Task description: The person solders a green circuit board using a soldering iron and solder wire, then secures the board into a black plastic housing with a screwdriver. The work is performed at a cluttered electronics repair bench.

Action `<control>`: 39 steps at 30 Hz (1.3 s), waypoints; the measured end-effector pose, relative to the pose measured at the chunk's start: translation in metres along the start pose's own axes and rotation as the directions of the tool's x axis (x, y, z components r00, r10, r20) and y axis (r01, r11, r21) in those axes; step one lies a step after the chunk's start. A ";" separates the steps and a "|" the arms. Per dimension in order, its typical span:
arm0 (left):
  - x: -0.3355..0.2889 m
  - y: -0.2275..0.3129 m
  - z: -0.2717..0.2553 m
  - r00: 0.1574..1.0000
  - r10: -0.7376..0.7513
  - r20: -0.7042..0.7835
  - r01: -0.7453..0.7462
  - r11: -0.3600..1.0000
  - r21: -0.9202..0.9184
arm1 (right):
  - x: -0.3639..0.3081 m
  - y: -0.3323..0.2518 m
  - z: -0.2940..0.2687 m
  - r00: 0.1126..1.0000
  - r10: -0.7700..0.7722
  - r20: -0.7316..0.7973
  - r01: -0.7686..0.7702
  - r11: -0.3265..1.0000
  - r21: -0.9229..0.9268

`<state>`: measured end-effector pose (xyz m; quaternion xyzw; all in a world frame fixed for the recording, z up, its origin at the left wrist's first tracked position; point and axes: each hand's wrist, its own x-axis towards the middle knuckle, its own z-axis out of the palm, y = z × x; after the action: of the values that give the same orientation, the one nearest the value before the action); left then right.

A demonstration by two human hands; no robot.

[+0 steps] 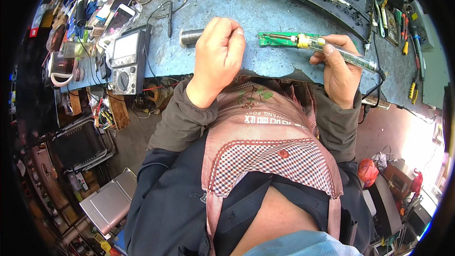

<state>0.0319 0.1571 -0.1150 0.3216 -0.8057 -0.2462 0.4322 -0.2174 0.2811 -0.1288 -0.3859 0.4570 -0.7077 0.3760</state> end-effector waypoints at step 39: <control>-0.010 -0.005 0.015 0.994 0.106 0.026 -0.109 0.961 0.252 | 0.002 -0.001 0.002 0.997 0.068 0.026 -0.065 0.993 -0.097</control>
<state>0.0250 0.1629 -0.1313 0.3283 -0.8495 -0.1194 0.3953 -0.2162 0.2792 -0.1266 -0.3983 0.4975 -0.6663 0.3872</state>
